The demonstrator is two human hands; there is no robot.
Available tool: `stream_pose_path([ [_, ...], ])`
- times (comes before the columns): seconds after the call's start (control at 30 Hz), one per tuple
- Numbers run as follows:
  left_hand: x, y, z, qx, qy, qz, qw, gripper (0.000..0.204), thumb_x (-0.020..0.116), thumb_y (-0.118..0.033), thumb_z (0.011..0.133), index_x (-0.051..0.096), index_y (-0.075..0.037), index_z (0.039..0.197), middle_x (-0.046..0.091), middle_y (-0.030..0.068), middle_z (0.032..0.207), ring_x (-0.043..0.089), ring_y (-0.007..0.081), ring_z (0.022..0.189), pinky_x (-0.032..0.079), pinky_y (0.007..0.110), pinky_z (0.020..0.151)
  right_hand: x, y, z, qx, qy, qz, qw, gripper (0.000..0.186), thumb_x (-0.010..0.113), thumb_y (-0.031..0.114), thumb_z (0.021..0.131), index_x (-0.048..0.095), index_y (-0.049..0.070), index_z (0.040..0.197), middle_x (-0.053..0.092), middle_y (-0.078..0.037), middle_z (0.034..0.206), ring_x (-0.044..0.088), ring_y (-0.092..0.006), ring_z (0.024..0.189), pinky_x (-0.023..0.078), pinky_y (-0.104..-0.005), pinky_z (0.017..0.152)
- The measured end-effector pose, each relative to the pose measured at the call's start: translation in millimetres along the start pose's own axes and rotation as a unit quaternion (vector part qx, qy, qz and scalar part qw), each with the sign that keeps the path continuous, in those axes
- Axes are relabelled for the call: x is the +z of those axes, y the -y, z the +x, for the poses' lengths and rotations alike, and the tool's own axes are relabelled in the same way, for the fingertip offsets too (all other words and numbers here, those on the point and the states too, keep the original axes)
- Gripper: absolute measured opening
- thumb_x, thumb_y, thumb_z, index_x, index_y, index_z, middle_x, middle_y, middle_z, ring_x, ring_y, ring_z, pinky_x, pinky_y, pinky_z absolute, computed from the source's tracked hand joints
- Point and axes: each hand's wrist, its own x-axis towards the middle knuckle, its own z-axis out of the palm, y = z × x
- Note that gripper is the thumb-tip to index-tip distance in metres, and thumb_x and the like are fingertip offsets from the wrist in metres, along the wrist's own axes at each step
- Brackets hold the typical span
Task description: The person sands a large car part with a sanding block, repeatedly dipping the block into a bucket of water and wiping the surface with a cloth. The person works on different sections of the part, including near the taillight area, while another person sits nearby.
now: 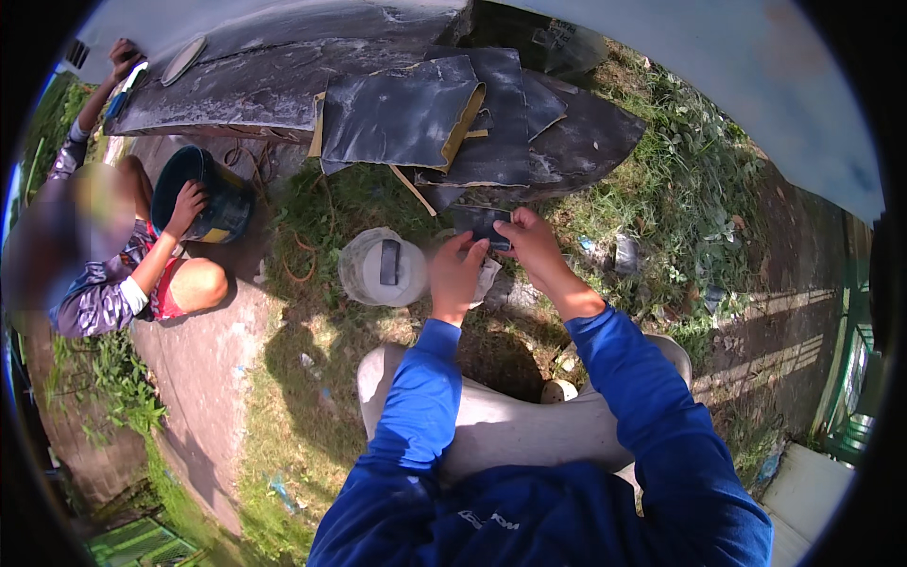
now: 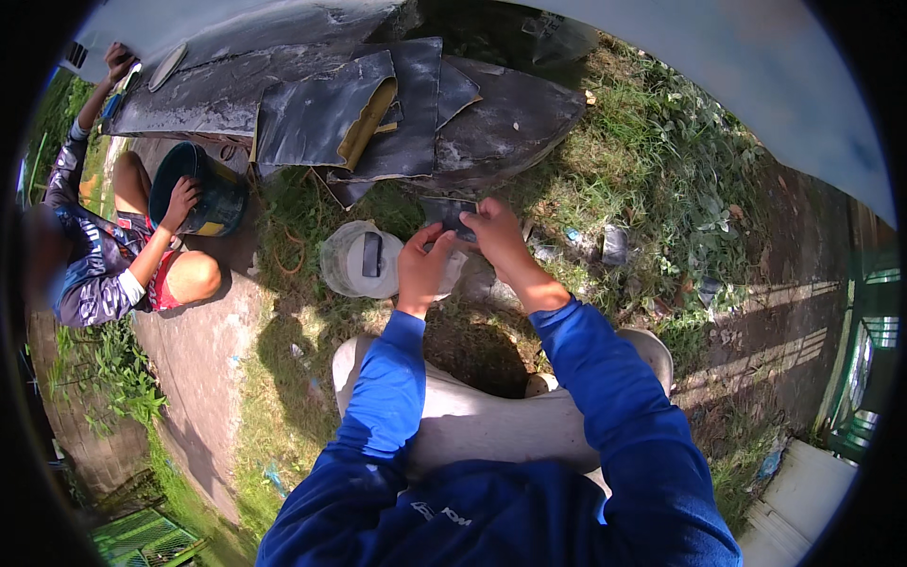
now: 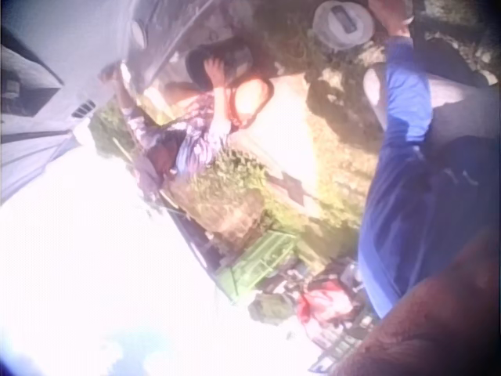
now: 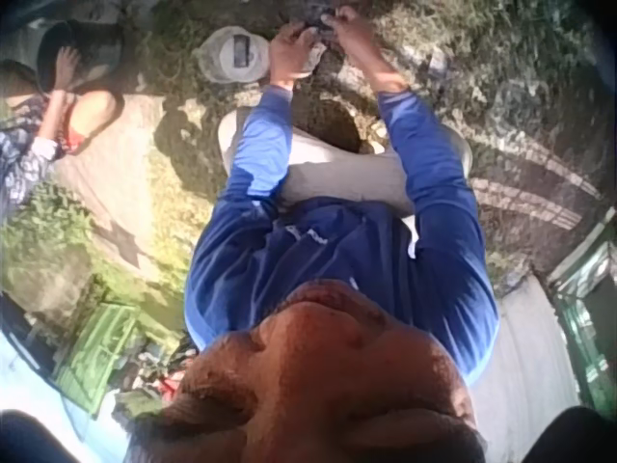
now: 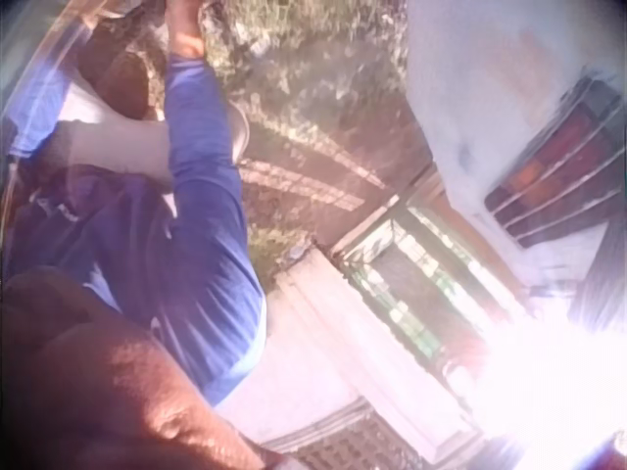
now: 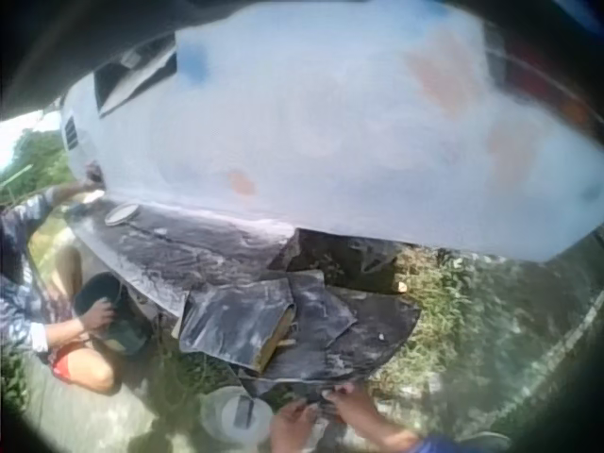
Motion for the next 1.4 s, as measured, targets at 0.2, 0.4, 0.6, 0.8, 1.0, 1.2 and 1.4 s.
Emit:
stream_pose_path([
  [0.2,-13,-13,1,-0.081,0.068,-0.025,0.994,0.023,0.071,-0.022,0.095,0.069,0.0,0.102,0.067,-0.0021,0.082,0.053,0.0034,0.071,0.042,0.024,0.06,12,5,-3,0.007,0.057,0.012,0.998,0.016,0.068,0.018,0.094,0.057,0.005,0.094,0.057,0.0,0.087,0.053,-0.0087,0.076,0.046,-0.0292,0.063],
  [0.4,-29,-3,5,-0.14,0.126,-0.182,0.965,0.025,0.067,-0.027,0.098,0.067,-0.004,0.09,0.055,-0.0071,0.074,0.043,0.0037,0.068,0.036,0.025,0.061,16,10,0,-0.012,0.056,-0.065,0.996,0.022,0.068,0.02,0.094,0.064,0.006,0.111,0.066,-0.001,0.096,0.058,-0.0092,0.084,0.047,-0.0291,0.074],
  [0.6,-47,-24,8,-0.015,0.107,-0.05,0.993,0.019,0.066,-0.016,0.093,0.069,-0.004,0.107,0.065,0.0042,0.094,0.061,0.0161,0.092,0.048,0.03,0.08,-3,26,3,0.031,0.117,-0.057,0.991,0.025,0.067,0.017,0.094,0.066,0.007,0.116,0.068,-0.001,0.093,0.06,-0.0092,0.084,0.046,-0.0278,0.07],
  [0.8,-43,-61,-9,0.262,0.066,0.234,0.934,0.031,0.068,-0.006,0.089,0.068,-0.01,0.119,0.061,0.0108,0.119,0.062,0.0291,0.104,0.051,0.037,0.086,-5,34,-11,0.055,0.072,-0.053,0.994,0.03,0.066,0.02,0.095,0.065,0.008,0.122,0.066,-0.002,0.105,0.061,-0.012,0.088,0.051,-0.0302,0.072],
  [1.0,-39,-14,10,0.259,-0.012,0.185,0.948,0.015,0.069,-0.01,0.091,0.07,-0.004,0.106,0.067,0.0061,0.096,0.063,0.0197,0.087,0.048,0.031,0.074,5,39,-12,0.11,0.035,-0.026,0.993,0.056,0.074,0.034,0.09,0.057,0.007,0.136,0.063,-0.012,0.122,0.063,-0.0226,0.107,0.051,-0.0361,0.09],
  [1.2,-33,-3,14,-0.021,0.186,-0.115,0.976,0.013,0.065,-0.014,0.099,0.07,-0.005,0.092,0.057,-0.0101,0.077,0.044,-0.0021,0.07,0.036,0.02,0.061,2,28,-22,-0.08,0.075,-0.225,0.968,0.062,0.08,0.033,0.083,0.057,-0.002,0.129,0.065,-0.017,0.119,0.063,-0.0234,0.108,0.05,-0.0348,0.092],
  [1.4,-14,-16,4,-0.022,0.264,-0.182,0.947,0.021,0.064,-0.016,0.098,0.072,0.0,0.108,0.071,0.0032,0.095,0.061,0.0086,0.086,0.048,0.027,0.077,-28,61,-60,-0.05,0.02,-0.353,0.934,0.027,0.069,0.02,0.088,0.065,0.0,0.105,0.069,-0.015,0.09,0.065,-0.025,0.084,0.05,-0.039,0.078],
])
